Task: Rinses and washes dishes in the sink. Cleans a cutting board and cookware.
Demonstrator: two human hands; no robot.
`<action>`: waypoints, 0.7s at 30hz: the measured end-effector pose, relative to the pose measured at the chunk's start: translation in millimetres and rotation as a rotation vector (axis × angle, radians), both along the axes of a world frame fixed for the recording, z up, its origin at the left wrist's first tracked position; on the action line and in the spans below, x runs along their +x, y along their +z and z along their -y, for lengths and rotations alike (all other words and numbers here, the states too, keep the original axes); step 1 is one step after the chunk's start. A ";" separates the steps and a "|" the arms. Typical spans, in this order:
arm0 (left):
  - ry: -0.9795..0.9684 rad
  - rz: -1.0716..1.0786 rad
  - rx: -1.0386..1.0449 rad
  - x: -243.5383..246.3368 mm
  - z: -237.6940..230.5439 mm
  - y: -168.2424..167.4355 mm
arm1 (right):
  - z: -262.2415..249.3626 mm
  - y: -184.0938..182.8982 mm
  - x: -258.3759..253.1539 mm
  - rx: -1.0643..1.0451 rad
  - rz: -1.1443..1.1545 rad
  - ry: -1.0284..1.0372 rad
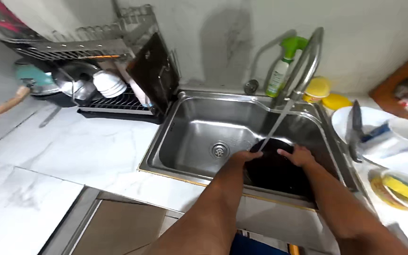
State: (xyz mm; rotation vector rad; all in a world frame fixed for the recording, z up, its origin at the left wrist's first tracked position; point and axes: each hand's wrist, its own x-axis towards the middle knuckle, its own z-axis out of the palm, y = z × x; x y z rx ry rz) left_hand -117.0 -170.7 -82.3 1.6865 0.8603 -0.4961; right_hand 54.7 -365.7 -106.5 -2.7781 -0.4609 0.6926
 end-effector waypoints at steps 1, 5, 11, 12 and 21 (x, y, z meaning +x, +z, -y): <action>0.055 0.041 -0.019 2.5 0.7 4.4 | -2.6 2.0 2.2 0.011 0.001 -0.028; 0.276 0.252 -0.246 9.5 5.8 8.6 | -6.8 5.9 -2.0 0.052 0.002 -0.042; 0.440 0.550 -0.168 6.9 27.6 28.2 | -49.4 31.6 -40.4 0.273 0.142 0.012; 0.488 0.589 -0.175 4.7 27.0 29.1 | -62.4 40.6 -56.0 0.355 0.171 0.063; 0.902 0.754 -0.326 -19.5 -27.6 34.7 | -62.6 61.5 -99.5 0.346 0.356 0.347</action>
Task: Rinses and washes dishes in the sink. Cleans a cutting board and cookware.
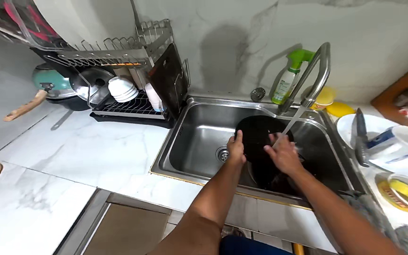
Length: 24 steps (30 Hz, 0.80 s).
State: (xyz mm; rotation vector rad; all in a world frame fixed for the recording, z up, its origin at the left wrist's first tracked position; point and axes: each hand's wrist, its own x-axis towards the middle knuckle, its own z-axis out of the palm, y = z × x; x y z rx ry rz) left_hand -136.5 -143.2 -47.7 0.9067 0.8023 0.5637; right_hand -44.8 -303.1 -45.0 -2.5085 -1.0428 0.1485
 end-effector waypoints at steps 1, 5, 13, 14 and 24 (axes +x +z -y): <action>-0.009 0.015 -0.004 -3.5 -5.1 0.2 | 3.0 5.1 19.1 0.000 -0.087 -0.119; -0.079 -0.021 0.036 -12.6 -17.0 3.6 | -14.0 38.4 46.9 0.300 -0.511 -0.631; -0.101 -0.006 -0.345 -11.3 -22.8 -2.4 | -16.9 36.1 22.4 1.164 -0.485 -0.726; -0.157 0.005 -0.429 -13.1 -24.1 0.3 | -11.6 35.3 25.9 1.258 -0.556 -0.636; -0.075 0.362 -0.377 -18.0 -8.5 18.4 | 26.4 72.9 79.2 0.136 -0.603 -0.007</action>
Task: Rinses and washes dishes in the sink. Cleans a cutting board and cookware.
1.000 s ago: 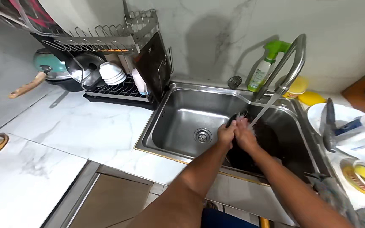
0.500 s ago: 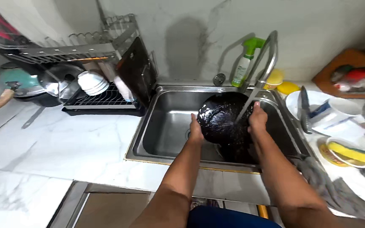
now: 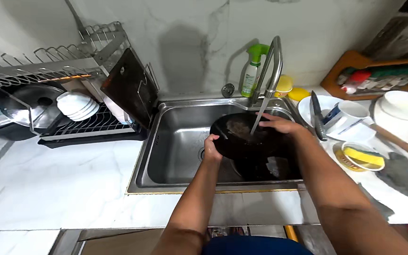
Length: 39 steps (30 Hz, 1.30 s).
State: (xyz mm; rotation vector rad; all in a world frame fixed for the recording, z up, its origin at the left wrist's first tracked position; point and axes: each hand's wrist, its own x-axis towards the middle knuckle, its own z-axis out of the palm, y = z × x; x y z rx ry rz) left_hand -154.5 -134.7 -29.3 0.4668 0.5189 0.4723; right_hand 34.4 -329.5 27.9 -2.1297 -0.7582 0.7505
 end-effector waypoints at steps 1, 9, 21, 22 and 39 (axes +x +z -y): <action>0.003 0.010 0.011 0.7 1.2 0.7 | -16.7 -2.7 -2.6 -0.117 0.118 -0.029; 0.037 0.070 0.078 -0.3 -1.2 -4.4 | -96.4 -43.3 -96.5 0.009 0.692 0.313; 0.063 0.083 -0.046 7.4 10.3 -21.7 | -6.7 -20.7 -28.7 0.089 -0.177 -0.590; 0.025 0.061 -0.051 9.3 10.5 -26.6 | -4.2 -7.7 -29.9 0.069 -0.206 -0.615; -0.709 -0.406 1.965 53.7 65.6 -31.3 | 8.2 -52.2 -71.9 0.248 -0.091 -0.754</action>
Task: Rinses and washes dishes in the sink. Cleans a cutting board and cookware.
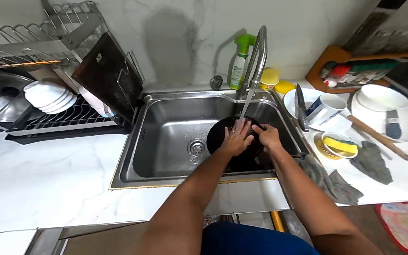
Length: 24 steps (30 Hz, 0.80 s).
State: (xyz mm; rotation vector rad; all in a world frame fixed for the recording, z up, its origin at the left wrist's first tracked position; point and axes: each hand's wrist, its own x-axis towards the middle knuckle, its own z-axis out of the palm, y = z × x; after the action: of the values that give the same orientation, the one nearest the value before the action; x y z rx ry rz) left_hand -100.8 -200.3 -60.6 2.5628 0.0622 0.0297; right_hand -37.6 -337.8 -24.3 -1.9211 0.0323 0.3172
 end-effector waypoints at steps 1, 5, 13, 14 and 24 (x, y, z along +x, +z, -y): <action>-0.018 0.004 0.001 -2.4 -13.8 -1.0 | 1.8 0.4 -1.6 0.014 -0.003 -0.001; 0.390 -0.141 -0.066 -2.2 -64.1 -30.3 | 5.7 3.3 -2.2 0.029 -0.006 -0.001; 0.599 -0.234 -0.275 -6.7 -59.3 -13.4 | 1.8 -0.6 2.4 0.064 -0.051 0.022; 0.594 -0.213 -0.300 -6.5 -64.0 -17.6 | 2.1 -1.9 1.5 0.061 -0.053 0.032; 0.509 -0.036 -0.805 -25.3 -99.1 -23.3 | 10.2 2.7 6.0 0.074 -0.082 0.021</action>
State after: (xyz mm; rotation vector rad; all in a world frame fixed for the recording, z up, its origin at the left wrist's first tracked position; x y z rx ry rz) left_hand -126.0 -101.1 -83.9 1.6900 0.6085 0.1243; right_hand -31.6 -347.9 -21.6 -1.8355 0.0539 0.4056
